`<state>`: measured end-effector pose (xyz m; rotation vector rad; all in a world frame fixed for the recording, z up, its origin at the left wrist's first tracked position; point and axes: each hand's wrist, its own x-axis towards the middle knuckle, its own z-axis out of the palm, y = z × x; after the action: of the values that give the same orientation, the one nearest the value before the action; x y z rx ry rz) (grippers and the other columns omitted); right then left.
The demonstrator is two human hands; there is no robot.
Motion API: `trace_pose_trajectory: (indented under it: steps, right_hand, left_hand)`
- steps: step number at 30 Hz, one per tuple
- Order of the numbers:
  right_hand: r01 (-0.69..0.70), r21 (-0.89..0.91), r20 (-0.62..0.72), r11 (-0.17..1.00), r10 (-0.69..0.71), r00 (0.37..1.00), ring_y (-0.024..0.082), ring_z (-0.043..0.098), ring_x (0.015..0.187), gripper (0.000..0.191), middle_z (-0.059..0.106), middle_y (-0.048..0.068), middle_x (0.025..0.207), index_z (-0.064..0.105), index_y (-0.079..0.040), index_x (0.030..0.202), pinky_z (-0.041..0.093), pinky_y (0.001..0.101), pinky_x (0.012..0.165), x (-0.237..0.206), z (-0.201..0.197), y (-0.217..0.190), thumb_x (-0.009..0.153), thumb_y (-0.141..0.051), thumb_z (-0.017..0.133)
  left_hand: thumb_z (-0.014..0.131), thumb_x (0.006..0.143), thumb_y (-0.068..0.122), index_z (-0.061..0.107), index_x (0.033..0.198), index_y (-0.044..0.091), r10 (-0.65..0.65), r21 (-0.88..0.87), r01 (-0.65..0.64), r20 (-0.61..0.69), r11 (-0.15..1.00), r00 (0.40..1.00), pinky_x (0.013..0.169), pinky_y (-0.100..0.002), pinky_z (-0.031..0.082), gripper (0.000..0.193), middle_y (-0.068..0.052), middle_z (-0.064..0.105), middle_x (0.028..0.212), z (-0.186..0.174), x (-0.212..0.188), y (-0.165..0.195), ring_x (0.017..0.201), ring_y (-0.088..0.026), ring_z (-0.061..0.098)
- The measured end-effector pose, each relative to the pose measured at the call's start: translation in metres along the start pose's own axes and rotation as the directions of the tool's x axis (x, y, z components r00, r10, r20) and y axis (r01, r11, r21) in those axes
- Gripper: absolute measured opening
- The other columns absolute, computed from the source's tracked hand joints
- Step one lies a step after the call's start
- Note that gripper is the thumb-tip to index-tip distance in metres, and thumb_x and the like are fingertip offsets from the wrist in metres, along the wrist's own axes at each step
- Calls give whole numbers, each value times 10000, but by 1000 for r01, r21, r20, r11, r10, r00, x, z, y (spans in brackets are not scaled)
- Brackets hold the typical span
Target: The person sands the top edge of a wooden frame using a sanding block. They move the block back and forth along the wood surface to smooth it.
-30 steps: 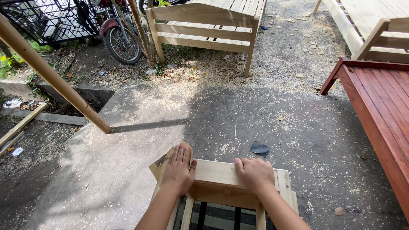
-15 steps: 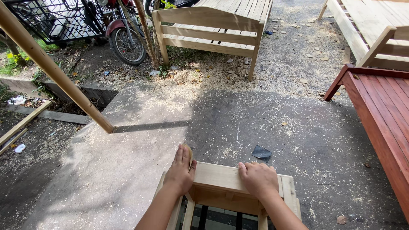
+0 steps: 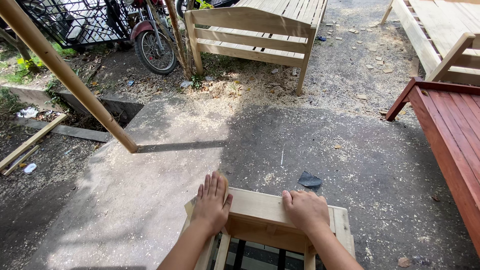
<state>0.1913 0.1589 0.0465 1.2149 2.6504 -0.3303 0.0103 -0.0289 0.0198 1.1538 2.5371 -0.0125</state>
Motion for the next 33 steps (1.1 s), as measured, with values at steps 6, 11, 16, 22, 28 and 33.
trace_pose_trajectory:
  steps: [6,11,16,22,28,33]
  right_hand:
    - [15,6,-51,1000,-14,999,219,656,1148,592,741,-1,1141,751,-247,1094,462,434,1025,-1,1,4,1030,-534,237]
    - [13,-22,-43,1000,-14,999,214,660,1143,600,735,7,1147,747,-240,1094,466,426,1020,1,2,1,1047,-535,227]
    - [10,-7,-29,1000,-10,1000,220,647,1150,586,737,11,1132,750,-246,1082,459,429,1021,3,4,0,1031,-542,246]
    - [46,0,-81,999,-46,996,219,662,1124,587,738,4,1122,749,-227,1045,463,432,1004,-1,5,5,1036,-537,250]
    - [82,7,-105,997,-81,991,235,659,1101,586,737,18,1083,744,-219,1049,442,458,1012,-2,3,2,1029,-539,254]
    - [185,-31,-80,982,-187,979,206,651,1116,611,714,25,1106,701,-177,1112,442,428,1041,-12,5,-1,1028,-598,267]
  left_hand:
    - [78,1044,478,-117,1614,86,59,112,-59,6,992,998,1254,-390,-63,719,-82,-186,1710,-6,-14,11,1557,-238,-187]
    - [121,1071,489,40,1575,14,435,474,-143,-594,869,677,1240,-422,25,697,-163,2,1658,33,-79,-13,1523,-276,-35]
    - [113,1042,511,-71,1623,92,74,122,-77,27,990,997,1258,-383,-42,739,-67,-128,1718,5,-29,5,1569,-215,-136]
    - [107,1047,475,-16,1612,100,150,203,-89,-306,975,940,1266,-384,3,689,-65,-63,1703,0,15,28,1556,-209,-70]
    - [116,1051,465,30,1572,50,465,466,-165,-658,869,592,1232,-421,38,671,-106,2,1649,63,-50,-5,1531,-240,-16]
    - [107,1042,498,47,1585,83,436,463,-75,-749,883,499,1236,-416,44,685,-80,19,1653,27,-10,10,1514,-223,3]
